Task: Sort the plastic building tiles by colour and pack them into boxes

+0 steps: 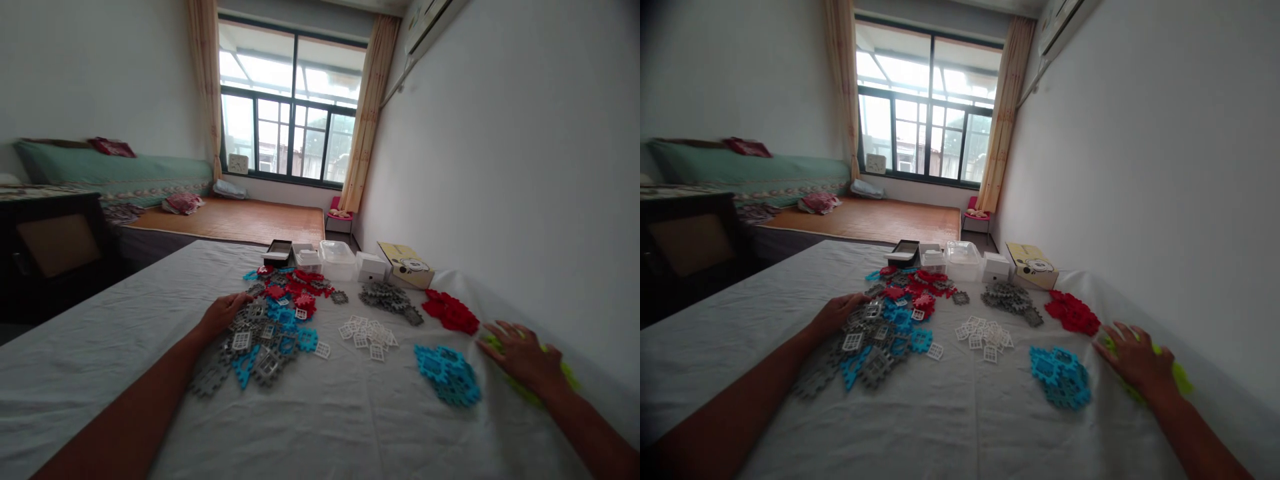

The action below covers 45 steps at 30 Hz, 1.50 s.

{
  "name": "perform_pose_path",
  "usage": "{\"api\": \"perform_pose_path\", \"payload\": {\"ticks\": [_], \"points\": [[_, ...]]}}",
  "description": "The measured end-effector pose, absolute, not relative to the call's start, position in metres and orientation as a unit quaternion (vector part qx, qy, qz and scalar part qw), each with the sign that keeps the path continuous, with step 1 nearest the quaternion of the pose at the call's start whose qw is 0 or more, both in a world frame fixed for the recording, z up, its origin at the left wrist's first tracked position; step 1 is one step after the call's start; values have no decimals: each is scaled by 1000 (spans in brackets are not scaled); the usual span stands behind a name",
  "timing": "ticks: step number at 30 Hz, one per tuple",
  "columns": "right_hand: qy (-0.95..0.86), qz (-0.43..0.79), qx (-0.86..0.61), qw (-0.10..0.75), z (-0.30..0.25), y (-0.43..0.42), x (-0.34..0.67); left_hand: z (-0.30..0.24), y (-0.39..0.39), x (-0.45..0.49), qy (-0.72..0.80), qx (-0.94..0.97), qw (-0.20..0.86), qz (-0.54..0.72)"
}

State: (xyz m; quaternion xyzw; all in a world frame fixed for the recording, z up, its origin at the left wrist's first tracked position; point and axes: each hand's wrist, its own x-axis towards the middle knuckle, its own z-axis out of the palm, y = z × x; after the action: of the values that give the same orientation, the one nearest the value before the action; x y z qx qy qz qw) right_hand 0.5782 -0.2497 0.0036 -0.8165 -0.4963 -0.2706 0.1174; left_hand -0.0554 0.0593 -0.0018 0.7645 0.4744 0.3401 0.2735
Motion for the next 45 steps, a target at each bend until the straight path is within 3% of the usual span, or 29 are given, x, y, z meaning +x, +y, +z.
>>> {"api": "perform_pose_path", "payload": {"ticks": [3,7,9,13,17,22,30,34,38,45], "points": [[-574,-236,-765,170,31,-209,497,-3,59,-55,481,764,270,334],[-747,-20,-625,225,53,-163,349,-3,58,-55,478,764,269,340],[-797,46,-565,209,50,-148,290,-4,57,-55,466,768,274,343],[-811,62,-556,170,33,-125,230,-6,59,-56,453,766,293,350],[-803,51,-576,143,29,-114,215,-8,62,-56,454,761,296,357],[-825,-67,-544,137,46,-133,226,-6,60,-56,465,761,293,345],[-627,-73,-769,103,60,-203,400,1,56,-54,478,761,290,328],[-584,-36,-806,88,54,-234,454,3,56,-52,489,761,274,327],[-612,-47,-775,147,56,-227,424,1,58,-52,490,767,252,329],[-782,100,-588,181,54,-172,284,-1,54,-53,478,766,269,334]]}}
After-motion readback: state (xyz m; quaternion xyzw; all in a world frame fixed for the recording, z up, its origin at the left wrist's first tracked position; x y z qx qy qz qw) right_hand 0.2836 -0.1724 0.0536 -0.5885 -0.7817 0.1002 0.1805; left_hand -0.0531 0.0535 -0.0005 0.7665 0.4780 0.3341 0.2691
